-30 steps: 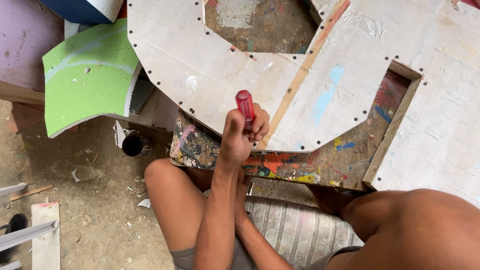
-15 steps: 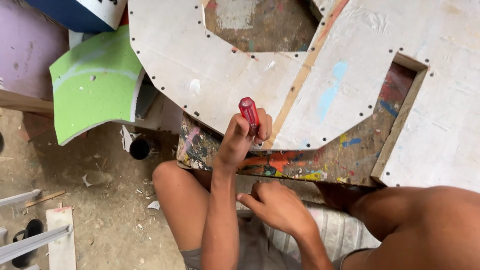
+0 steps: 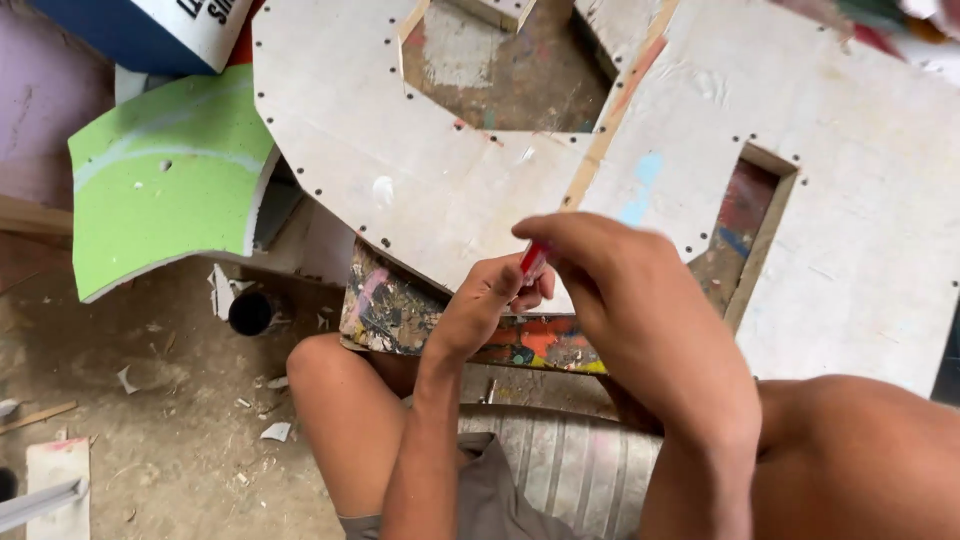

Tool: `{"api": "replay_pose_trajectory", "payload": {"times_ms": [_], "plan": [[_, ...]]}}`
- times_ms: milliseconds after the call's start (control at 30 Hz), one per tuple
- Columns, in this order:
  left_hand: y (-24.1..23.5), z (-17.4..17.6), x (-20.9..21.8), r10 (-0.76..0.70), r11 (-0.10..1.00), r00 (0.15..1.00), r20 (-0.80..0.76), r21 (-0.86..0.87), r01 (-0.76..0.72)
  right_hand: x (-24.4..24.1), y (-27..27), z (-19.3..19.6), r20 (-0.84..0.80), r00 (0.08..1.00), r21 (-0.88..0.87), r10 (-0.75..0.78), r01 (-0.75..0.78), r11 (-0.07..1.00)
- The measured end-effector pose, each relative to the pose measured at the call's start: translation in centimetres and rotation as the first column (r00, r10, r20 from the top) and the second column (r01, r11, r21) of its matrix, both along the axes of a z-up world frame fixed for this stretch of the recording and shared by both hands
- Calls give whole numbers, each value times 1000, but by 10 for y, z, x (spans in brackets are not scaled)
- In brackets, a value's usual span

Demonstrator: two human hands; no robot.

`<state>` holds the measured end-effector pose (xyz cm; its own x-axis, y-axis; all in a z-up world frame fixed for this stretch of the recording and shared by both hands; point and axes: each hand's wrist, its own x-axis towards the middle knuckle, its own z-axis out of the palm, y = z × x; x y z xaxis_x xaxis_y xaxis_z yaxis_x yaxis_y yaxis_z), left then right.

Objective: A person uses a small screwdriver to poke holes into a large, white-painted wooden sign in a workshop environment.

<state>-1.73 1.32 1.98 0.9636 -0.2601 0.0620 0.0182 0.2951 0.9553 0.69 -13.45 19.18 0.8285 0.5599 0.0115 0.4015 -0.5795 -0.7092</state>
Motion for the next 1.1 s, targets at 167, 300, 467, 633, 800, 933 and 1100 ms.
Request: {"api": "replay_pose_trajectory", "payload": {"times_ms": [167,300,467,633,800,933,1100], "plan": [[4,10,-9,197,979,979,-48,-45,-199,35,44,32,-72,997,-589,26,-63,806],[9,17,-11,243,970,965,95,-26,-241,53,42,1,253,869,-765,425,-89,637],[17,23,-17,173,985,970,171,-11,-174,36,24,8,329,749,-827,575,-66,559],[10,20,-12,206,961,946,248,132,-244,26,6,28,-116,734,-713,670,-531,458],[0,19,-14,339,939,935,105,21,-343,28,3,10,171,621,-728,765,-443,523],[5,38,-25,256,965,960,112,-85,-248,44,-1,-9,350,609,-860,712,-93,502],[-1,20,-24,297,945,946,132,97,-311,43,-3,-1,299,765,-852,571,-56,521]]}}
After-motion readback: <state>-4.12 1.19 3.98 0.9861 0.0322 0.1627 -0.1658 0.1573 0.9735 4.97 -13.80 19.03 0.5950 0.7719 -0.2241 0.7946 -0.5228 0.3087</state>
